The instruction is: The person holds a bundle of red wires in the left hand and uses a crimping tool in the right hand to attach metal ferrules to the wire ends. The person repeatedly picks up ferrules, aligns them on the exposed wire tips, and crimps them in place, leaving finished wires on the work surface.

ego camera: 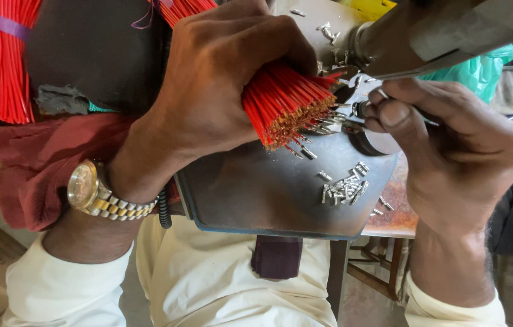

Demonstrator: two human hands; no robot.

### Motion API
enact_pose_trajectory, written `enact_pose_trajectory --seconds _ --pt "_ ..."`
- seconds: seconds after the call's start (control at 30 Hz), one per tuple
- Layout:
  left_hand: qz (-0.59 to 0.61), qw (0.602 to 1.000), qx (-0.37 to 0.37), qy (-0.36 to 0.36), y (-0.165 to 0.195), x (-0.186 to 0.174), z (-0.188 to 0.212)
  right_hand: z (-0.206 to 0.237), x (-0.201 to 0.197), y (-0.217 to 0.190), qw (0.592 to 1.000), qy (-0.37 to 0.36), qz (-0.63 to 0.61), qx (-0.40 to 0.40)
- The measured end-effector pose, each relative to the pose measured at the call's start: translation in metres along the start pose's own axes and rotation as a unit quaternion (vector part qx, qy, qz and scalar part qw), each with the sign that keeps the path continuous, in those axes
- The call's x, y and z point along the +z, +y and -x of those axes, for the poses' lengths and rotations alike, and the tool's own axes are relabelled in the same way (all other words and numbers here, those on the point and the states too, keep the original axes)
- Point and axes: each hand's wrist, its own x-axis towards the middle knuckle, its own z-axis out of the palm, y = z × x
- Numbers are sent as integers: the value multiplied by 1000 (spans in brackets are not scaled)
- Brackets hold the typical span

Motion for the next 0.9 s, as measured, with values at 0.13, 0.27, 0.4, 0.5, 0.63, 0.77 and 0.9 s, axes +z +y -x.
enact_pose_trajectory --seconds 0.13,0.27,0.4,0.5,0.63,0.77,0.9 --pt "-13 999 36 9 -1 1 0 -9 7 1 999 2 -20 27" --pt "-17 999 35 9 1 2 0 -18 22 13 999 19 4 32" --pt "-23 999 24 5 3 3 0 -14 24 15 1000 23 -1 7" --pt "-35 999 24 5 3 4 1 -11 22 17 999 33 20 -6" --pt "-48 998 25 9 4 5 -2 -13 21 22 994 30 90 -60" --pt "-22 999 34 -17 4 -1 -10 -13 15 14 999 -16 29 -5" --pt "-1 994 59 -90 0 -18 -9 -6 1 -11 982 -148 115 33"
